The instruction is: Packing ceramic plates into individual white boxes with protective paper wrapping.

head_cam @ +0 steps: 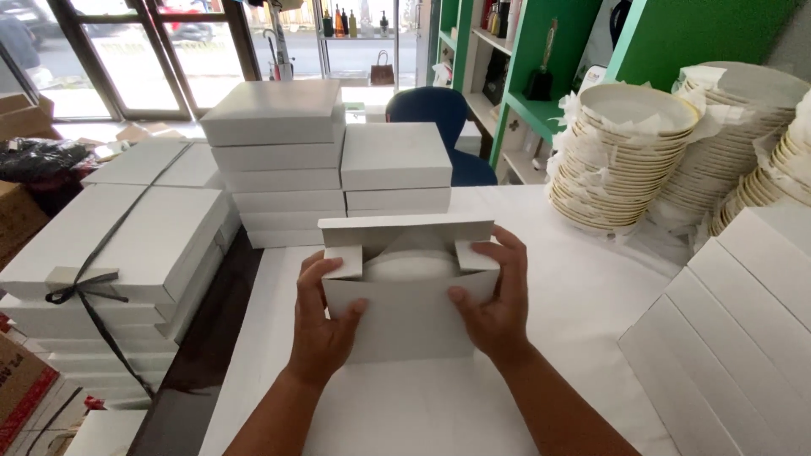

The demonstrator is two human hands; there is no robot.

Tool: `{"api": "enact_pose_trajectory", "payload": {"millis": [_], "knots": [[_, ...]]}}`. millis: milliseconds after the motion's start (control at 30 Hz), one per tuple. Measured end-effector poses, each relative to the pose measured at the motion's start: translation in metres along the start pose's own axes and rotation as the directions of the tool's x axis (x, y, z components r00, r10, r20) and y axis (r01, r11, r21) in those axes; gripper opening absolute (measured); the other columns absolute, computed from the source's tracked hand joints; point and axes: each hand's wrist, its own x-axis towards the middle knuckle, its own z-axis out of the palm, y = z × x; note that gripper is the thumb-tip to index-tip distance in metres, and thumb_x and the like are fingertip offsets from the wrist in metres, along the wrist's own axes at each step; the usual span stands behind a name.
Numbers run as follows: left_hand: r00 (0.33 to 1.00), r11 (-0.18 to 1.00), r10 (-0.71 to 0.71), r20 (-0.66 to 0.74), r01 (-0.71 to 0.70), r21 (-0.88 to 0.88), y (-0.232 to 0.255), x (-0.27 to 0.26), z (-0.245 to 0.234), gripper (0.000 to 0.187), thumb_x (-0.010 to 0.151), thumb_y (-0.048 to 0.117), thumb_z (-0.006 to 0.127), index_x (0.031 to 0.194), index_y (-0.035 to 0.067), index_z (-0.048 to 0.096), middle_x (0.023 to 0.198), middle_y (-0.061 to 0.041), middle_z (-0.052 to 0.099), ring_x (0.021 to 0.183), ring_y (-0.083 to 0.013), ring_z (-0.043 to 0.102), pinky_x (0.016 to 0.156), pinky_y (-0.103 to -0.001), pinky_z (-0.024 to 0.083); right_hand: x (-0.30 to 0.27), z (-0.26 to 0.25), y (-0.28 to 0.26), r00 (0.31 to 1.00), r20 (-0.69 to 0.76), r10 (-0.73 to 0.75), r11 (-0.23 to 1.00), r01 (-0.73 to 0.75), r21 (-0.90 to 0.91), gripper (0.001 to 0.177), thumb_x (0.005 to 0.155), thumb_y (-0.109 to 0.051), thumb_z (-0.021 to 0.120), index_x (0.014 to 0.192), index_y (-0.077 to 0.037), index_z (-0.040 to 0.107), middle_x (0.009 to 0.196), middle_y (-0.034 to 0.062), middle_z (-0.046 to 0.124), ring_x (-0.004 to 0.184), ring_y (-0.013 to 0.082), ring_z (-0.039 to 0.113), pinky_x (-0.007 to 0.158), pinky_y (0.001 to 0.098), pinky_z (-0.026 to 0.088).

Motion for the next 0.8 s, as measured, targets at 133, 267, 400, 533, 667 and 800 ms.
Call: {"api": "enact_pose_trajectory", "payload": {"millis": [133, 267, 400, 533, 667, 800], "knots": [[0.997, 0.998, 0.069, -0.014, -0.069, 0.008, 0.011, 0.011, -0.001, 0.033, 0.101, 0.034, 0.058, 0.121, 0.014, 0.041, 0.124, -0.016, 0.051, 0.109, -0.0246, 0.055, 0.078, -0.031, 0.048, 0.014, -0.003, -0.011, 0.997, -0.066, -0.047, 0.999, 0.046, -0.028, 0.055, 0.098, -0.06, 0.05, 0.106, -0.007, 0.061, 0.121, 0.0139, 0.055, 0.123, 0.0291, 0.057, 0.092, 0.0372, 0.05], [0.991, 0.991, 0.125, -0.035, -0.124, 0.047, 0.019, 0.022, -0.003, 0.044, 0.101, 0.057, 0.041, 0.111, 0.015, 0.042, 0.12, -0.012, 0.05, 0.092, -0.0182, 0.054, 0.076, -0.032, 0.052, 0.016, -0.006, 0.0, 0.998, -0.05, -0.041, 0.993, 0.046, 0.106, 0.081, 0.089, -0.069, 0.059, 0.138, -0.008, 0.036, 0.12, 0.0114, 0.04, 0.106, 0.0209, 0.055, 0.102, 0.0423, 0.049], [0.981, 0.984, 0.167, -0.101, -0.172, -0.041, 0.02, 0.023, 0.005, 0.049, 0.1, 0.058, 0.045, 0.115, 0.012, 0.034, 0.116, -0.012, 0.048, 0.093, -0.0178, 0.051, 0.084, -0.034, 0.045, 0.027, -0.005, -0.013, 0.994, -0.008, -0.106, 0.987, 0.106, 0.121, 0.066, 0.1, -0.06, 0.037, 0.132, -0.002, 0.044, 0.106, 0.0074, 0.045, 0.099, 0.0202, 0.054, 0.095, 0.0393, 0.049], [0.971, 0.976, 0.187, -0.146, -0.201, -0.082, 0.043, 0.031, 0.008, 0.078, 0.103, 0.058, 0.037, 0.148, 0.0, 0.011, 0.117, -0.018, 0.059, 0.107, -0.0255, 0.059, 0.105, -0.045, 0.044, 0.026, -0.001, -0.023, 0.988, -0.051, -0.143, 0.984, 0.148, 0.099, 0.037, 0.105, -0.045, 0.033, 0.107, -0.009, 0.041, 0.1, 0.0064, 0.048, 0.093, 0.0201, 0.055, 0.084, 0.0366, 0.051], [0.982, 0.983, 0.153, -0.114, -0.162, -0.081, 0.048, 0.031, 0.002, 0.043, 0.107, 0.044, 0.031, 0.124, 0.006, 0.044, 0.113, -0.012, 0.059, 0.106, -0.0241, 0.06, 0.095, -0.04, 0.052, 0.024, -0.003, -0.024, 0.99, -0.044, -0.135, 0.986, 0.139, 0.088, 0.03, 0.104, -0.04, 0.034, 0.105, -0.011, 0.039, 0.101, 0.0063, 0.05, 0.094, 0.0209, 0.057, 0.083, 0.037, 0.051], [0.986, 0.987, 0.11, -0.129, -0.124, -0.102, 0.059, 0.031, 0.001, 0.025, 0.105, 0.031, 0.04, 0.115, 0.01, 0.051, 0.116, -0.013, 0.061, 0.109, -0.0265, 0.064, 0.093, -0.04, 0.057, 0.022, -0.005, -0.027, 0.99, -0.042, -0.131, 0.989, 0.134, 0.067, 0.023, 0.104, -0.033, 0.033, 0.105, -0.011, 0.038, 0.102, 0.0071, 0.053, 0.094, 0.0217, 0.059, 0.084, 0.0361, 0.051]]}}
